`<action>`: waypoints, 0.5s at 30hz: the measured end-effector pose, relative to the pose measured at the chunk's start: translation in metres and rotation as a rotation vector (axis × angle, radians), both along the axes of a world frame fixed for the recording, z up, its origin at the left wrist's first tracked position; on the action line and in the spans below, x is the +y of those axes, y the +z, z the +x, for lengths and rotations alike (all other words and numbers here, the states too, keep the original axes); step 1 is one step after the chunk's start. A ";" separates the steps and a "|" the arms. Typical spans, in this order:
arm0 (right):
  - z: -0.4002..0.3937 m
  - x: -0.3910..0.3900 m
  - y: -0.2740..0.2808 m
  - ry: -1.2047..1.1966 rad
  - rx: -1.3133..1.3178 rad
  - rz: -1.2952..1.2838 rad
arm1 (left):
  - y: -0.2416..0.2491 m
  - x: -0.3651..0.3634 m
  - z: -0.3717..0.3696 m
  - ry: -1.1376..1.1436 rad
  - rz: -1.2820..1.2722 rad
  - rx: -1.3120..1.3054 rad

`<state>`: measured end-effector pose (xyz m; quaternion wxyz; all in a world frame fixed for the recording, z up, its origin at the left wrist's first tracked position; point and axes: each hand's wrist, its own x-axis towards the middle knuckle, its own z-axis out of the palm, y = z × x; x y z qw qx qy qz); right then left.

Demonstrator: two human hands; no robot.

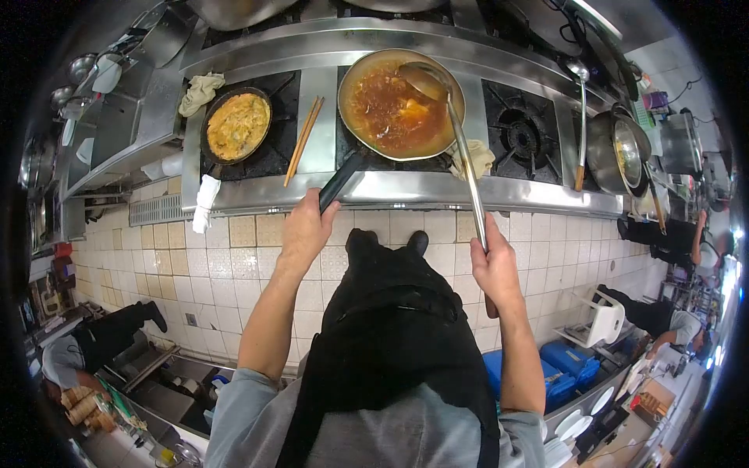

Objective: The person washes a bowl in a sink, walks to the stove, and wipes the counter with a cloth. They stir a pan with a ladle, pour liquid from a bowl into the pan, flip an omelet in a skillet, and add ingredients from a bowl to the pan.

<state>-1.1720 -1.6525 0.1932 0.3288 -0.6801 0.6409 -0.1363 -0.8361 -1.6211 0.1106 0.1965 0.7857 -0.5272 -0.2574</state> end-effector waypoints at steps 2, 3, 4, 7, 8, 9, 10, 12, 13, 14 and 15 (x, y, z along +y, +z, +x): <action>-0.002 0.001 -0.003 0.037 -0.003 -0.015 | -0.004 0.002 -0.001 0.008 -0.043 -0.001; 0.001 0.001 -0.002 -0.069 -0.174 0.213 | -0.005 0.002 -0.002 0.017 -0.090 -0.005; 0.007 0.002 0.001 -0.177 -0.347 0.440 | -0.005 0.002 -0.001 0.014 -0.088 -0.006; 0.027 -0.006 0.010 -0.281 -0.671 0.604 | 0.000 0.001 0.007 -0.020 -0.099 -0.012; 0.028 -0.010 0.011 -0.339 -0.815 0.666 | 0.004 0.002 0.011 -0.022 -0.101 -0.010; 0.027 -0.013 0.006 -0.338 -0.915 0.667 | 0.007 0.002 0.015 -0.025 -0.103 -0.008; 0.029 -0.014 0.006 -0.342 -0.919 0.664 | 0.007 0.002 0.018 -0.031 -0.104 -0.010; 0.033 -0.014 0.009 -0.288 -0.913 0.644 | 0.009 0.001 0.024 -0.057 -0.082 0.019; 0.031 -0.016 0.013 -0.288 -0.916 0.641 | 0.008 0.001 0.027 -0.060 -0.085 0.017; 0.029 -0.017 0.018 -0.218 -0.743 0.568 | 0.005 0.000 0.029 -0.064 -0.079 0.026; 0.027 -0.018 0.020 -0.149 -0.571 0.495 | 0.006 0.000 0.029 -0.068 -0.073 0.035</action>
